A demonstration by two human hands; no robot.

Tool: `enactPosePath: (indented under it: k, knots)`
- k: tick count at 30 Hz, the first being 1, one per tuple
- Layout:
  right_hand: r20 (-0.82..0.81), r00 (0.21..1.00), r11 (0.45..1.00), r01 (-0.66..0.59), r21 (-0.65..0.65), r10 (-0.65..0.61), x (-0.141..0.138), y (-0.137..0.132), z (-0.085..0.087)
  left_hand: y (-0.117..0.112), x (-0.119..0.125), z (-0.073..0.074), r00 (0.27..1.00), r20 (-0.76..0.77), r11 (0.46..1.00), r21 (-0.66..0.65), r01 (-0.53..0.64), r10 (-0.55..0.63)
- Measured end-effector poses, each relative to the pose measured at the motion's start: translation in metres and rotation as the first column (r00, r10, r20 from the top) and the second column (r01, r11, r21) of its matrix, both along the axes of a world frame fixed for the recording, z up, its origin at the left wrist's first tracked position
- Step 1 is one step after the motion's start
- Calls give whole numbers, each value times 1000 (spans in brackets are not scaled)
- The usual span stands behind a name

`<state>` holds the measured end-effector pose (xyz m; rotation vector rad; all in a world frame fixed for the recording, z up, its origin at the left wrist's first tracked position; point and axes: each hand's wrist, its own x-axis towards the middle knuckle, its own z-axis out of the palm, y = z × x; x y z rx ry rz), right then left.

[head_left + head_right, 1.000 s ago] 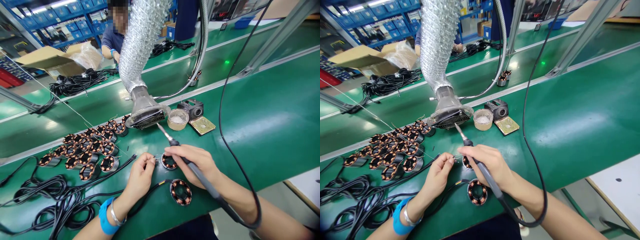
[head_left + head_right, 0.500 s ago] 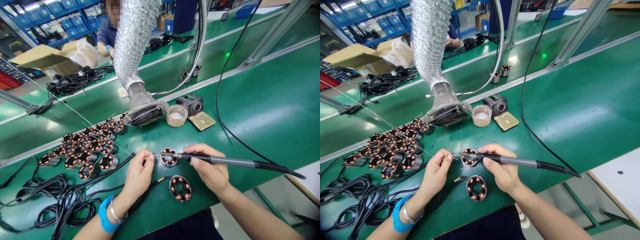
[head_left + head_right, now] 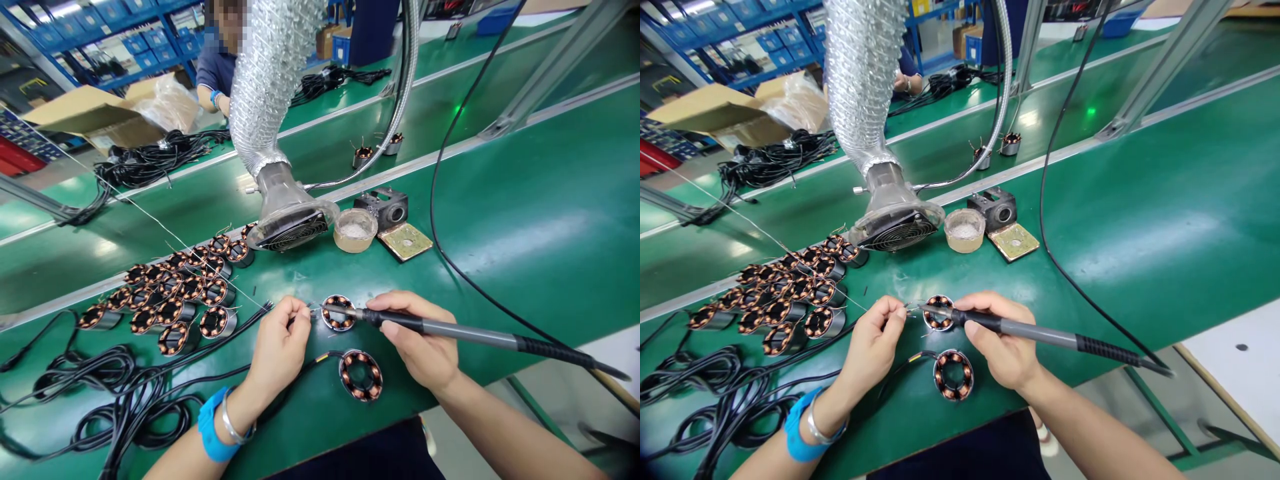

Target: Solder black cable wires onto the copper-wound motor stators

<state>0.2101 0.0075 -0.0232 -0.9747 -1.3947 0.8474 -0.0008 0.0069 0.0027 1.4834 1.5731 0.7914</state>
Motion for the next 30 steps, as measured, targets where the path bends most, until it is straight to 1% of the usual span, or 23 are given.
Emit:
enactPosePath:
  k: [9,16,19,24,27,30]
  knots:
    - [-20,1000,1000,-19,16,19,-1,-1,1,0,1,-1,1000,-17,1000,3,-1,1]
    - [30,999,998,-42,40,41,-2,-2,5,0,1,0,999,-35,1000,15,8,-7]
    - [88,995,994,-62,88,54,-4,-3,11,0,1,0,999,-39,1000,22,4,-3]
    - [158,986,971,-86,223,51,-11,-4,23,0,0,0,999,-36,1000,25,9,-8]
    - [175,984,948,-94,303,42,-15,-5,25,0,0,0,999,-36,1000,15,13,-12]
    - [153,988,944,-81,319,33,-15,-5,25,-1,-1,0,999,-38,1000,14,14,-14]
